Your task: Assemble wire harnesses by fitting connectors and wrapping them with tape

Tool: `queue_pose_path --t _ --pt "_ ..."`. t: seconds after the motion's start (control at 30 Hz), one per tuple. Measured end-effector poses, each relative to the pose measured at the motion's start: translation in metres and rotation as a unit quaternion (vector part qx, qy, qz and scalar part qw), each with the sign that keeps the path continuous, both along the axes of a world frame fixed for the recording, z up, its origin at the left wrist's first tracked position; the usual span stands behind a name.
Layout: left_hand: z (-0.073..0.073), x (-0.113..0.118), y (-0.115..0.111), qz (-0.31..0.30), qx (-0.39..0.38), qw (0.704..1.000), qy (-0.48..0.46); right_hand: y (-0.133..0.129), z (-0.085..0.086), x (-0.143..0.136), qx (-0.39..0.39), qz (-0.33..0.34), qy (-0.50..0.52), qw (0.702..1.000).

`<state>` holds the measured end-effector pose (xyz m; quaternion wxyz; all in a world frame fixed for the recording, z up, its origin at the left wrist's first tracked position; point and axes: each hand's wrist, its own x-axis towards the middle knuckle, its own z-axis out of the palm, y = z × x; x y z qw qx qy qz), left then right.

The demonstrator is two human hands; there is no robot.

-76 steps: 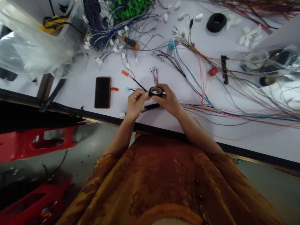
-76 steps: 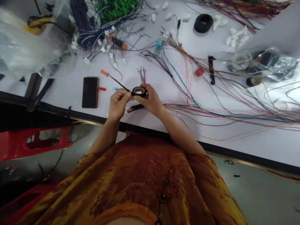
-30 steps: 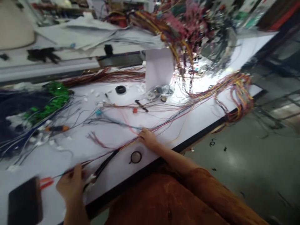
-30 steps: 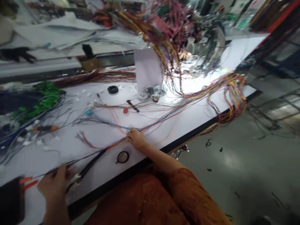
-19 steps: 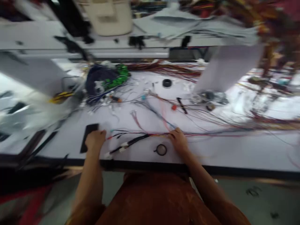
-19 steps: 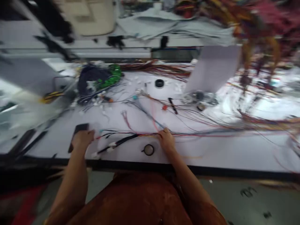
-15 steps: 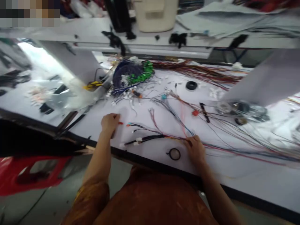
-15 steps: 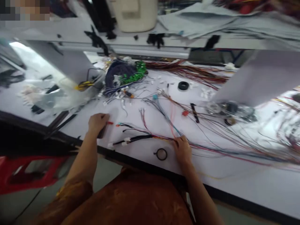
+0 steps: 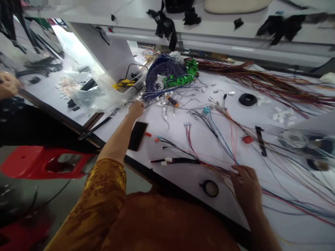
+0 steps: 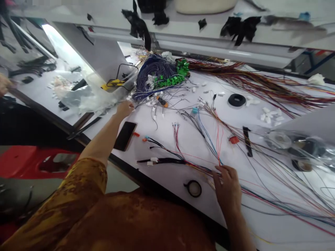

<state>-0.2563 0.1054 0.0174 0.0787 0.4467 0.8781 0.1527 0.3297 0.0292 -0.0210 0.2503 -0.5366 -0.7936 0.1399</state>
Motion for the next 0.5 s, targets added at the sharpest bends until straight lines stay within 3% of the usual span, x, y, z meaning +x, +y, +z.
queue_pose_path --t 0.13,0.23,0.4,0.5 --pt "-0.001 -0.012 -0.003 -0.009 0.031 0.999 -0.006 0.02 0.015 -0.036 0.002 0.055 0.039 0.998" --pt "0.0 -0.021 -0.01 -0.01 0.04 0.999 -0.03 0.031 0.024 -0.076 -0.034 0.138 0.097 0.985" --pt "0.002 -0.028 -0.016 0.004 0.016 0.983 -0.185 0.03 0.035 -0.134 -0.08 0.243 0.159 0.954" --pt "-0.003 -0.03 -0.012 0.024 0.025 0.983 -0.182 0.028 0.037 -0.158 -0.102 0.279 0.177 0.938"
